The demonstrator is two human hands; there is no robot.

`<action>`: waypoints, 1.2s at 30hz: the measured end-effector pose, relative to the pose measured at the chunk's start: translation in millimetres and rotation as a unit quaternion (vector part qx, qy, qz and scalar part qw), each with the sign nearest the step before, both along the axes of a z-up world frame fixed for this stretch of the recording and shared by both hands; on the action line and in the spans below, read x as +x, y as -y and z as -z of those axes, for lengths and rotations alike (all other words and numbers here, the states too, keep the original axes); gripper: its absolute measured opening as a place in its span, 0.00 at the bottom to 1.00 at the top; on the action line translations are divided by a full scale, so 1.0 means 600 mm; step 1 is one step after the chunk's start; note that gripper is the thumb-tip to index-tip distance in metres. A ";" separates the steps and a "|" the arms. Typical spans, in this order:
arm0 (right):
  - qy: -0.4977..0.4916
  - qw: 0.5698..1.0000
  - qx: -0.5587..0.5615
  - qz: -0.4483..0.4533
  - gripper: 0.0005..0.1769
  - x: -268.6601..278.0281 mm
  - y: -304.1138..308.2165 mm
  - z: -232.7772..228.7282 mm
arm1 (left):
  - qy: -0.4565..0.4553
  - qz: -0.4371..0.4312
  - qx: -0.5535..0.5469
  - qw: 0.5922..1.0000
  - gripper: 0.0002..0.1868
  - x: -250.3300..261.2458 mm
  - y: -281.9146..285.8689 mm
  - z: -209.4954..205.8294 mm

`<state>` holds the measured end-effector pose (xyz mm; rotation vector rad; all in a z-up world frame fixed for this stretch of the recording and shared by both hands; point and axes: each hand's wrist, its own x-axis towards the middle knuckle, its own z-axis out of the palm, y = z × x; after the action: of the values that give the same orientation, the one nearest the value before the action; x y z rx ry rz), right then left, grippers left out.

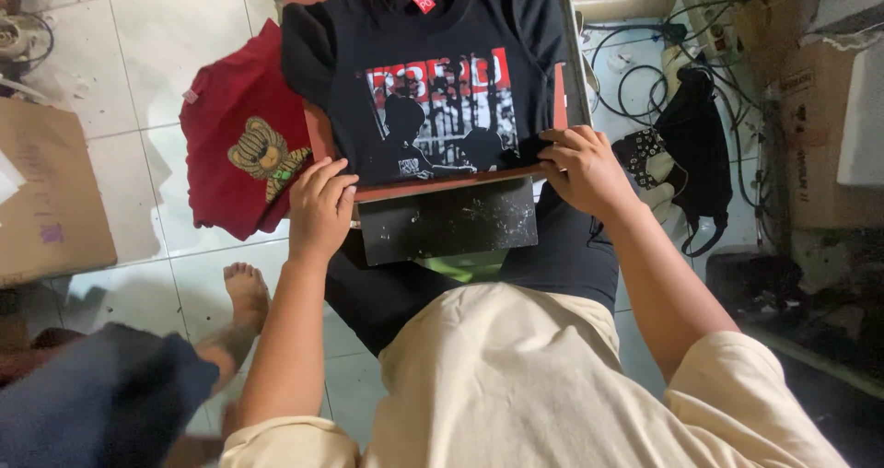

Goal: Aligning, pressing, and folding t-shirts using a heat press machine

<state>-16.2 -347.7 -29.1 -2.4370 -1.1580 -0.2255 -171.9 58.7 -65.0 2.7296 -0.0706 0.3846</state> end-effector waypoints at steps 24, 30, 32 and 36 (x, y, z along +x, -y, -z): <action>-0.181 0.983 -0.007 -0.036 0.10 -0.017 0.050 -0.012 | -0.002 0.020 -0.134 0.991 0.04 -0.041 0.020 -0.012; -0.279 0.948 0.146 0.053 0.15 0.027 0.073 0.050 | 0.009 -0.081 -0.324 0.943 0.07 -0.003 0.034 -0.018; -0.295 0.938 0.177 0.053 0.12 0.050 0.055 0.037 | 0.010 -0.087 -0.341 0.936 0.08 0.020 0.033 -0.031; -0.312 0.924 0.211 0.068 0.05 0.116 0.009 -0.009 | 0.058 -0.076 -0.336 0.937 0.09 0.115 0.014 -0.060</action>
<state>53.4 -352.9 -23.5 -1.9752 -0.5831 0.2318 -103.1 50.2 -28.9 2.0381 0.2079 0.5031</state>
